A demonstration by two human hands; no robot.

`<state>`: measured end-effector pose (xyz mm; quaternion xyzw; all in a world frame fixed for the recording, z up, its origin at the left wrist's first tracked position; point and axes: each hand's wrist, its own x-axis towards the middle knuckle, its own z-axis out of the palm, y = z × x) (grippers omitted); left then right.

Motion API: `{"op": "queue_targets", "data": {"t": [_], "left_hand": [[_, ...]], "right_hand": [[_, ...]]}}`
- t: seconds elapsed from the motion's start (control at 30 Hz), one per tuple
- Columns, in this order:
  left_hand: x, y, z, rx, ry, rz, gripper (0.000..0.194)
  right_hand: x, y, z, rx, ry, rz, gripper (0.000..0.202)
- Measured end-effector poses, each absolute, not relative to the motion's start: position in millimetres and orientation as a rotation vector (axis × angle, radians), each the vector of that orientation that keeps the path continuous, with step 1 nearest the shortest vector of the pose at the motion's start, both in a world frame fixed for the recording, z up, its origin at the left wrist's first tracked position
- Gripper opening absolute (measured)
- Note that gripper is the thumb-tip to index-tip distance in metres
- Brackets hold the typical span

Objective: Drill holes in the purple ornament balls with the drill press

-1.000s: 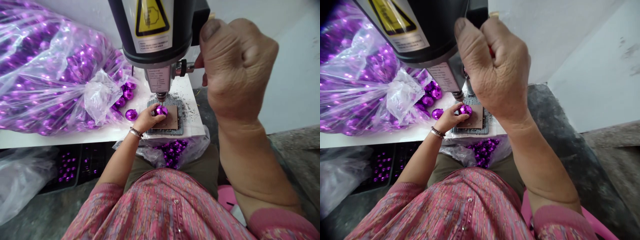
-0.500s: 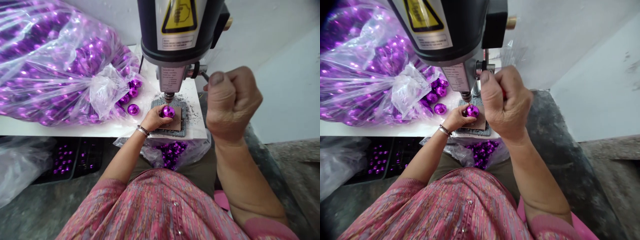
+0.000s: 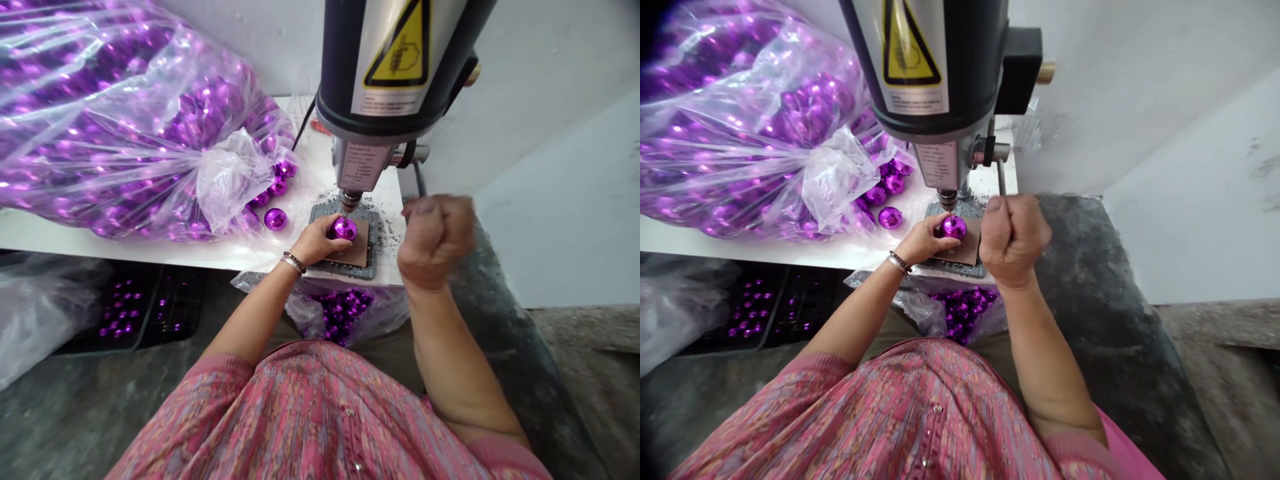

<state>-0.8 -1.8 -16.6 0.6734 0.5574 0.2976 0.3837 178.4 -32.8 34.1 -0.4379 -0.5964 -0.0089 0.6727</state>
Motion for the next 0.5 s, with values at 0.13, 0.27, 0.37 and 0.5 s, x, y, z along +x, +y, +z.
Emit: {"op": "queue_targets", "data": {"t": [0.13,0.27,0.37,0.5], "left_hand": [[-2,-2,-21,1.72,1.39,0.776,0.059],[0,-3,-23,1.685,1.396,0.766,0.058],[2,-6,-20,1.673,1.451,0.768,0.065],[1,-20,-15,1.716,1.437,0.82,0.055]], "right_hand": [[175,-29,13,-0.945,-1.315,-0.002,0.031],[171,-33,45,-0.945,-1.269,0.017,0.043],[172,-30,97,-1.005,-1.261,0.109,0.047],[179,-13,145,-1.048,-1.264,0.361,0.038]]}}
